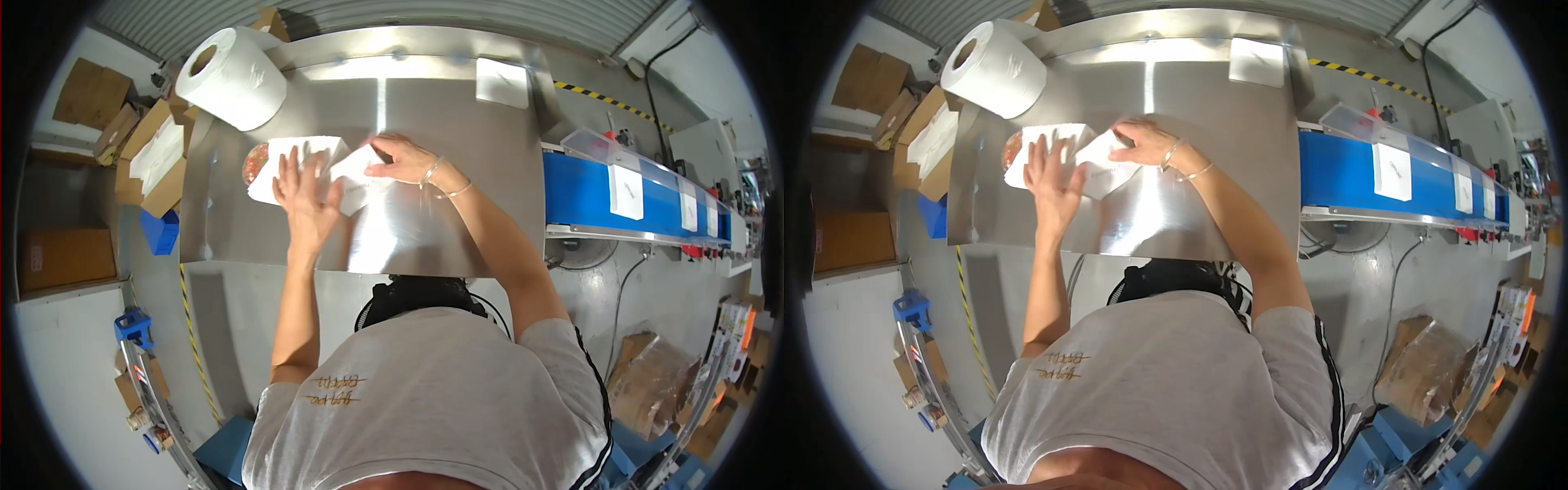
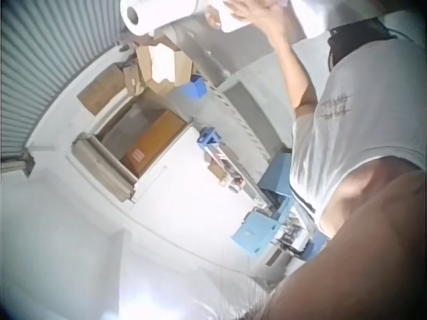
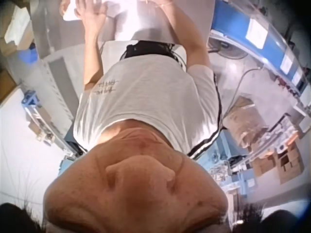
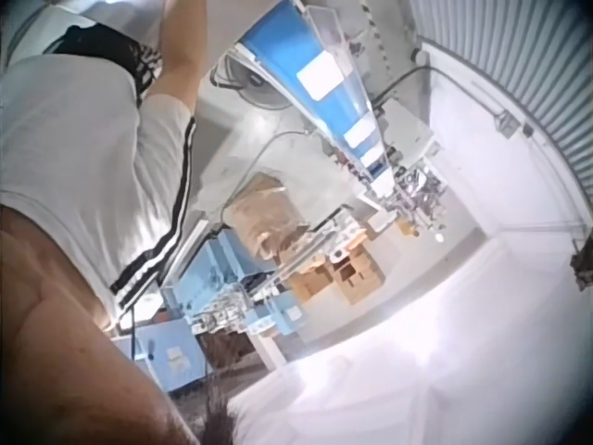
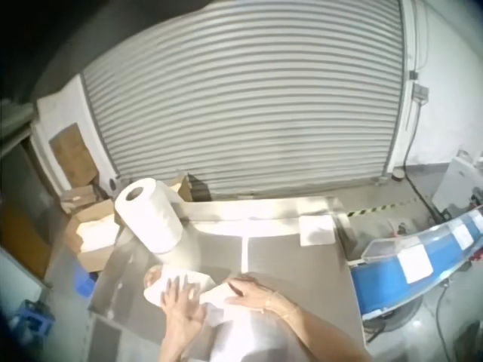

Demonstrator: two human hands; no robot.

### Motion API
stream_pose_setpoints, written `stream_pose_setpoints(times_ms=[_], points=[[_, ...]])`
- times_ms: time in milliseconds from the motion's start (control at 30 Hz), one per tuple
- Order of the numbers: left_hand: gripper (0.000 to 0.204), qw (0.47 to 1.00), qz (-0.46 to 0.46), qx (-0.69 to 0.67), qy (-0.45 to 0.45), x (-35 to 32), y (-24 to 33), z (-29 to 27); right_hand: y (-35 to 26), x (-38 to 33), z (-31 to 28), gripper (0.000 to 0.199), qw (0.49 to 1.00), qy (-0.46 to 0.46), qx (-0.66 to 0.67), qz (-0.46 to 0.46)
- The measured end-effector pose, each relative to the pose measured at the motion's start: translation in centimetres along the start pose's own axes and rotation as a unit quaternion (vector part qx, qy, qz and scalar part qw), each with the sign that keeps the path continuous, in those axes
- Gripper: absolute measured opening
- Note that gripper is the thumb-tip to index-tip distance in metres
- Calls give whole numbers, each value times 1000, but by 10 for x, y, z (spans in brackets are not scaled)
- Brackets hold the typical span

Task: Placing stacks of paper napkins onto a moving conveyor belt in a factory setting.

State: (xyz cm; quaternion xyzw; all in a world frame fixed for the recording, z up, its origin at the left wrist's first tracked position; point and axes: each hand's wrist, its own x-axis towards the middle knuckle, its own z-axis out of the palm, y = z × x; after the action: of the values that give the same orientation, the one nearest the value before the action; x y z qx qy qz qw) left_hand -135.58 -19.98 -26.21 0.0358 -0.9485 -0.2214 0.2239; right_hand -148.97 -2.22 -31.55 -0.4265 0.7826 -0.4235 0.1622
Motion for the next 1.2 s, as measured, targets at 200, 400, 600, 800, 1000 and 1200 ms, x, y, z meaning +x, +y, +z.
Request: stream_pose_setpoints(times_ms=[200,400,600,800,1000,1200], points=[[34,998,15,38,40,-2,-19,-1,53,-107,-11,31,908,296,193,225],[31,998,19,6,54,-6,-24,-1,126,-254,-110,37,834,389,-134,369],[31,997,5,3,71,-6,-21,4,97,-216,-116,58,794,398,-381,258],[28,999,30,-10,25,-7,-13,1,-9,-31,-15,50,996,61,40,50],[46,999,9,31,43,-4,-23,0,-4,-1,3,39,970,-21,218,103],[35,996,-10,53,67,-5,-30,-10,81,-119,-20,23,899,311,118,283]])
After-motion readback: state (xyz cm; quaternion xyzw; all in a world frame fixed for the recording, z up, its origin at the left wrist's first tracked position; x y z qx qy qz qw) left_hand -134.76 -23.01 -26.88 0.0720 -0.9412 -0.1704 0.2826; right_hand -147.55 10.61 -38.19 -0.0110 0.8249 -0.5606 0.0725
